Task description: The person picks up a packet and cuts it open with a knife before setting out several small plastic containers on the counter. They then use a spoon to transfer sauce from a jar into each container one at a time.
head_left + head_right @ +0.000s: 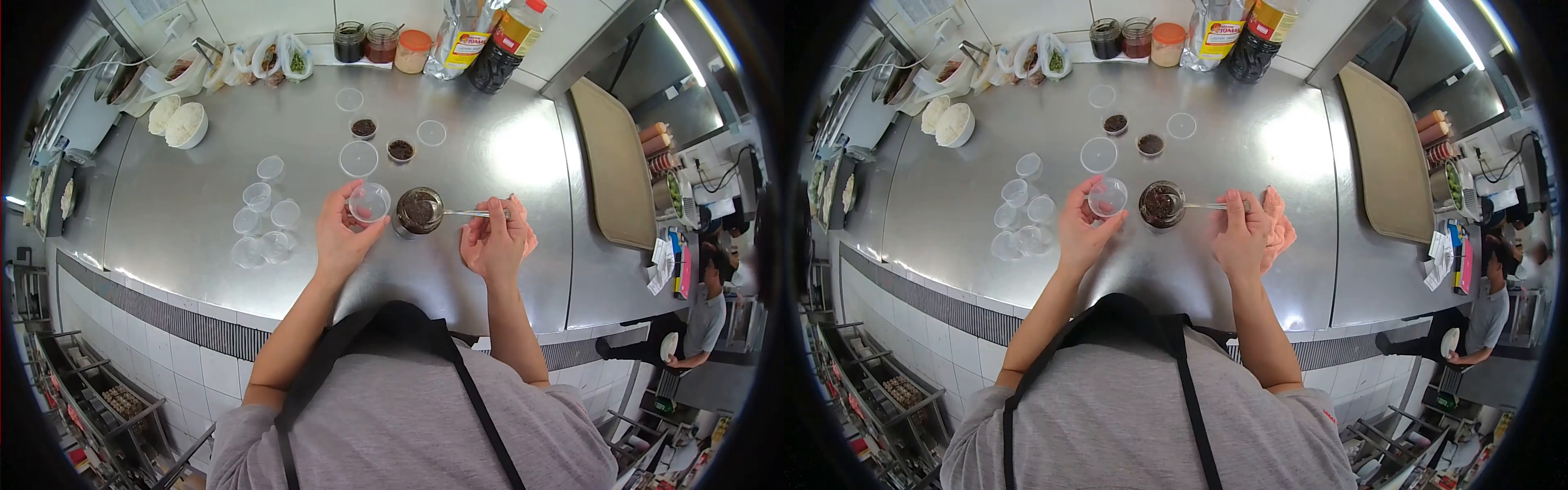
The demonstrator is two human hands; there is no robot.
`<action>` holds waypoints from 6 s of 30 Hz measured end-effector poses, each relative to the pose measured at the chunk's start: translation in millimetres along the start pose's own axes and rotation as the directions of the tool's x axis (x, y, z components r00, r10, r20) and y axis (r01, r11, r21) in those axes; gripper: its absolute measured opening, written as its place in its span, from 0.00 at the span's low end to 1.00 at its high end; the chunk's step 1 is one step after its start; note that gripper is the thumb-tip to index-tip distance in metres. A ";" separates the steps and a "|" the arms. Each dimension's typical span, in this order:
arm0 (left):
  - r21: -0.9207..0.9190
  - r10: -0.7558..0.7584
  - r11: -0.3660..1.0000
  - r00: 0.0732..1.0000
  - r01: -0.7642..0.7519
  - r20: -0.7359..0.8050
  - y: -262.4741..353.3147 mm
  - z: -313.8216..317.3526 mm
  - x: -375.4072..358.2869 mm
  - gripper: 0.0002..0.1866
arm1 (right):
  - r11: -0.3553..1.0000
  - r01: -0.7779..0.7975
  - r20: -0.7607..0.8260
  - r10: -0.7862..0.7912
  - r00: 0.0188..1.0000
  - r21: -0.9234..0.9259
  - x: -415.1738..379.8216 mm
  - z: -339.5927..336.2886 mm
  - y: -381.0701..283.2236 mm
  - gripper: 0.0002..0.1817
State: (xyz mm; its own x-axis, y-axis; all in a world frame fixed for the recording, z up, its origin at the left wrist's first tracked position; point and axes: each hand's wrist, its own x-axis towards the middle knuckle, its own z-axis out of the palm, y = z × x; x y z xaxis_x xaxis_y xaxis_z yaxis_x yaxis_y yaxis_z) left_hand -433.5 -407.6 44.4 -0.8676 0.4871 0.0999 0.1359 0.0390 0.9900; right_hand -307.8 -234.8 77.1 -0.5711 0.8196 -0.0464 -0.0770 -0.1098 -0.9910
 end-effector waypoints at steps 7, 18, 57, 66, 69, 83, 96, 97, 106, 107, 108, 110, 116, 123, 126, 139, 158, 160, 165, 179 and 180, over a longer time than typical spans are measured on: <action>0.023 0.027 0.999 1.000 -0.027 0.002 -0.8 7.0 -4.6 0.32 | 0.933 -0.172 0.030 0.171 0.985 0.315 12.7 -14.1 12.2 0.11; 0.030 0.059 0.998 0.998 -0.058 -0.017 10.0 9.6 -10.1 0.29 | 0.962 -0.122 0.017 0.122 0.992 0.244 9.6 3.6 -22.1 0.10; 0.012 0.069 0.998 0.997 -0.068 -0.022 10.6 -3.9 -15.5 0.28 | 0.929 -0.236 0.079 0.223 0.972 0.286 -5.9 -13.0 3.4 0.08; 0.033 0.069 0.997 0.997 -0.068 -0.028 8.9 -5.7 -16.2 0.28 | 0.896 0.309 0.228 -0.243 0.943 -0.320 -0.9 1.4 -22.2 0.09; 0.033 0.078 0.997 0.996 -0.077 -0.035 8.5 -5.1 -16.0 0.28 | 0.276 0.819 0.594 -0.577 0.560 -0.504 1.3 8.2 -18.7 0.09; 0.071 0.053 0.996 0.998 -0.055 0.032 10.8 -2.9 -16.4 0.30 | 0.967 -0.118 0.039 0.112 0.993 0.226 19.7 -18.0 1.3 0.12; 0.011 0.065 0.998 0.997 -0.066 0.045 15.0 2.9 -20.8 0.31 | 0.377 0.906 0.691 -0.604 0.397 -0.191 -28.8 37.2 -47.7 0.06; -0.009 0.063 0.998 0.997 -0.063 0.048 15.4 2.1 -21.1 0.31 | 0.420 0.886 0.678 -0.596 0.431 -0.194 -28.8 34.8 -53.3 0.06; -0.069 0.062 0.996 0.997 -0.059 0.042 14.7 6.2 -23.1 0.29 | 0.446 0.860 0.683 -0.548 0.483 -0.250 -29.9 36.0 -50.3 0.05; -0.069 0.051 0.996 0.998 -0.047 0.048 16.3 6.5 -22.8 0.29 | 0.431 0.856 0.701 -0.515 0.493 -0.286 -30.2 35.9 -49.6 0.04; -0.070 0.055 0.996 0.997 -0.051 0.053 14.8 6.9 -22.4 0.29 | 0.429 0.856 0.697 -0.519 0.495 -0.289 -30.6 34.8 -51.1 0.04; -0.069 0.070 0.995 0.997 -0.066 0.046 9.8 7.2 -22.0 0.29 | 0.416 0.869 0.676 -0.561 0.478 -0.269 -30.4 33.6 -56.0 0.05; -0.046 0.014 0.999 0.996 -0.010 0.084 15.7 5.2 -22.4 0.29 | 0.447 0.858 0.707 -0.520 0.480 -0.254 -29.6 34.5 -46.7 0.05; -0.106 0.042 0.994 0.995 -0.033 0.087 15.2 6.6 -21.3 0.29 | 0.318 0.903 0.718 -0.552 0.424 -0.289 -27.2 33.5 -59.7 0.04; -0.178 0.080 0.982 0.995 -0.067 0.064 10.0 6.5 -23.1 0.29 | 0.648 0.706 0.502 -0.525 0.687 -0.287 -27.0 24.9 -48.2 0.04; 0.105 0.106 0.988 0.993 -0.112 0.056 11.7 2.8 -20.2 0.29 | 0.740 0.459 0.185 -0.426 0.885 -0.491 0.5 -6.6 -15.7 0.05; 0.115 0.062 0.991 0.997 -0.067 0.049 14.6 1.8 -19.1 0.30 | 0.969 -0.137 0.032 0.133 0.991 0.206 20.4 -15.7 6.0 0.12; 0.120 0.060 0.991 0.997 -0.066 0.054 15.1 2.7 -18.3 0.30 | 0.967 -0.120 0.061 0.109 0.992 0.226 20.1 -16.2 1.7 0.11; 0.148 0.055 0.987 0.996 -0.065 0.071 16.9 4.4 -18.1 0.30 | 0.971 -0.085 0.073 0.071 0.995 0.223 3.1 3.6 -21.4 0.09; 0.157 0.040 0.986 0.997 -0.049 0.061 25.3 2.8 -19.8 0.29 | 0.987 -0.130 0.214 0.109 0.971 0.089 -5.5 21.9 -21.0 0.09; 0.157 0.046 0.986 0.997 -0.055 0.061 24.1 2.6 -20.4 0.29 | 0.988 -0.126 0.215 0.104 0.971 0.092 -3.4 20.3 -18.5 0.09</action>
State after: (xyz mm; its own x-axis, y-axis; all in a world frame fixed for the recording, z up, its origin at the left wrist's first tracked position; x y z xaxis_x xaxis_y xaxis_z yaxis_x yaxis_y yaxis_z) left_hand -411.3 -414.3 66.0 -0.8298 0.5405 0.1387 0.2567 0.1492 0.9549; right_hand -321.1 -246.9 98.1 -0.7380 0.6638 -0.1210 -0.0793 -0.2635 -0.9614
